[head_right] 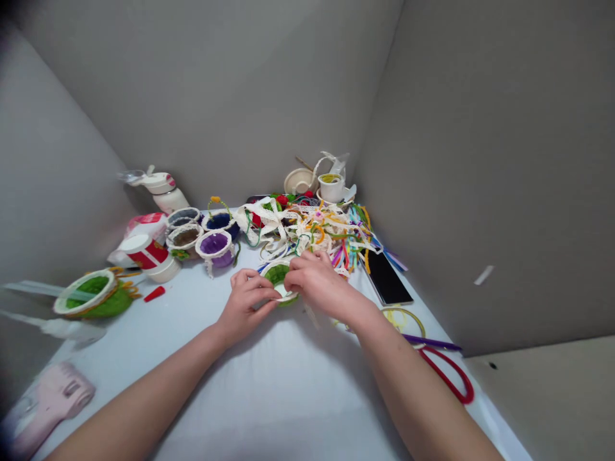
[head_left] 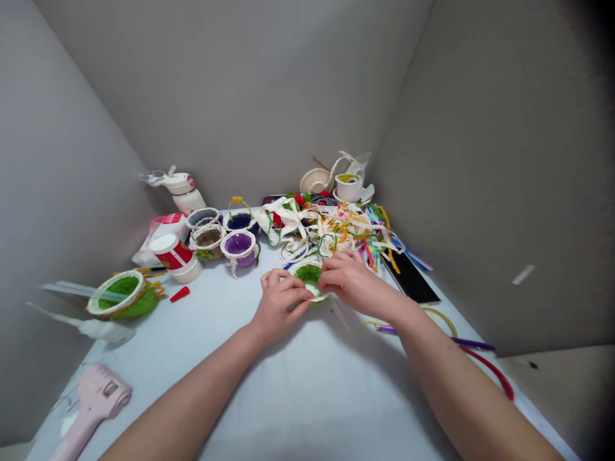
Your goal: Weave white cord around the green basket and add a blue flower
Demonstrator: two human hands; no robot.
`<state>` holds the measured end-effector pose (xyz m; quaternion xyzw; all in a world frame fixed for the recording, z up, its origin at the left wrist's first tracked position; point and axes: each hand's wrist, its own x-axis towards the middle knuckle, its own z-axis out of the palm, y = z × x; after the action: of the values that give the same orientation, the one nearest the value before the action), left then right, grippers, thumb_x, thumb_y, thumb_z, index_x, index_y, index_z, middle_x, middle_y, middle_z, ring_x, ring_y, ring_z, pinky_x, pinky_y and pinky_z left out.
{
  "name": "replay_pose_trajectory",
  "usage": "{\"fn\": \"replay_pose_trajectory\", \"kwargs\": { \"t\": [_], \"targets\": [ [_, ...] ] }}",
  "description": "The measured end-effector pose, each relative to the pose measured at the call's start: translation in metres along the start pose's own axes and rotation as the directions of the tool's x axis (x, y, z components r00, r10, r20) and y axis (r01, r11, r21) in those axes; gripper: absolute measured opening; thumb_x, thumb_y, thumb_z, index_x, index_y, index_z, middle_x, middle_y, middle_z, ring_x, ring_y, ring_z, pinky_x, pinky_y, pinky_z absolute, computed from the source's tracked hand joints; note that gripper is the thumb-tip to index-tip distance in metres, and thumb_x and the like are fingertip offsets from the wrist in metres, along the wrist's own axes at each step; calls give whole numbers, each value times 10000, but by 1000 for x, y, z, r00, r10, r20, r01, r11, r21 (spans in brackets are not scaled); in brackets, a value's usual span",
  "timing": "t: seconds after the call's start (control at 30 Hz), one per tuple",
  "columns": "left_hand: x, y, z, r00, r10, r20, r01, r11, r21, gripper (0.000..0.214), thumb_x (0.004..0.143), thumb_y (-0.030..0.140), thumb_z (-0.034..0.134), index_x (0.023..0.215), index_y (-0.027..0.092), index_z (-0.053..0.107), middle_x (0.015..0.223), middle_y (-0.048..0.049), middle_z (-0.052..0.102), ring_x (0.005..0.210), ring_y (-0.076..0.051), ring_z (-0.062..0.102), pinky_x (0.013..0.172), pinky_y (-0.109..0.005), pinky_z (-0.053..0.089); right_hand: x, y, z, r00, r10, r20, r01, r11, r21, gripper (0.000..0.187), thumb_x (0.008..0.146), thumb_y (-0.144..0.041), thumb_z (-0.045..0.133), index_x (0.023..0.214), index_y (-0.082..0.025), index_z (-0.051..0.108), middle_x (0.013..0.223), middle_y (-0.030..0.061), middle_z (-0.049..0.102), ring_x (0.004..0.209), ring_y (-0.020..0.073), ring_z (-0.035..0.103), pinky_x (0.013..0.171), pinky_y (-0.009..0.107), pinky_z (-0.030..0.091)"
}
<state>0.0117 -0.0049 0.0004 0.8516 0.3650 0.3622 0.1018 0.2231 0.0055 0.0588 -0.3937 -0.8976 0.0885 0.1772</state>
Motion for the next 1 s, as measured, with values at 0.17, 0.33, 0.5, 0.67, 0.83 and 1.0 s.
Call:
{"fn": "replay_pose_trajectory", "kwargs": {
  "t": [0.17,0.33,0.5,0.67,0.83,1.0],
  "targets": [
    [3,-1,-1,999,-28,25,28,999,-28,84,868,287,655,850,260,732,885,-23,700,996,-238,449,854,-416,310,13,8,-2,992,-51,111,43,997,70,247,886,-105,547,739,-218,711,755,7,596,843,173,476,841,348,227],
    [3,-3,-2,997,-47,54,48,998,-29,73,854,283,673,853,268,744,901,-20,714,1012,-245,449,861,-420,306,20,12,2,984,-84,157,68,993,101,229,870,-102,566,752,-222,722,766,4,600,842,168,498,853,347,238],
    [4,-3,-2,997,-61,39,63,997,-36,91,858,304,669,878,271,751,893,-28,711,991,-236,460,855,-418,310,19,8,6,986,-81,146,60,988,140,201,861,-114,588,736,-210,713,786,6,638,861,167,534,840,336,265],
    [5,-3,-3,995,-94,21,95,994,-46,81,853,299,675,836,262,745,890,-28,708,997,-236,465,858,-417,314,15,-1,2,996,26,81,-38,987,154,210,861,-62,539,882,-202,694,814,-4,676,827,149,574,846,336,296],
    [5,-3,-2,995,-103,7,103,994,-30,93,858,311,667,835,258,740,902,-28,706,998,-234,469,861,-418,315,9,-8,7,997,75,27,-78,982,172,220,876,-83,525,1007,-205,654,813,-5,680,809,151,586,869,343,331],
    [6,-4,-2,993,-118,1,118,992,-48,70,847,305,683,845,254,732,897,-20,705,994,-227,467,871,-408,309,-3,-13,10,995,65,-80,-53,988,147,224,909,-91,507,1072,-202,614,998,33,690,940,171,587,888,347,338]
  ]
}}
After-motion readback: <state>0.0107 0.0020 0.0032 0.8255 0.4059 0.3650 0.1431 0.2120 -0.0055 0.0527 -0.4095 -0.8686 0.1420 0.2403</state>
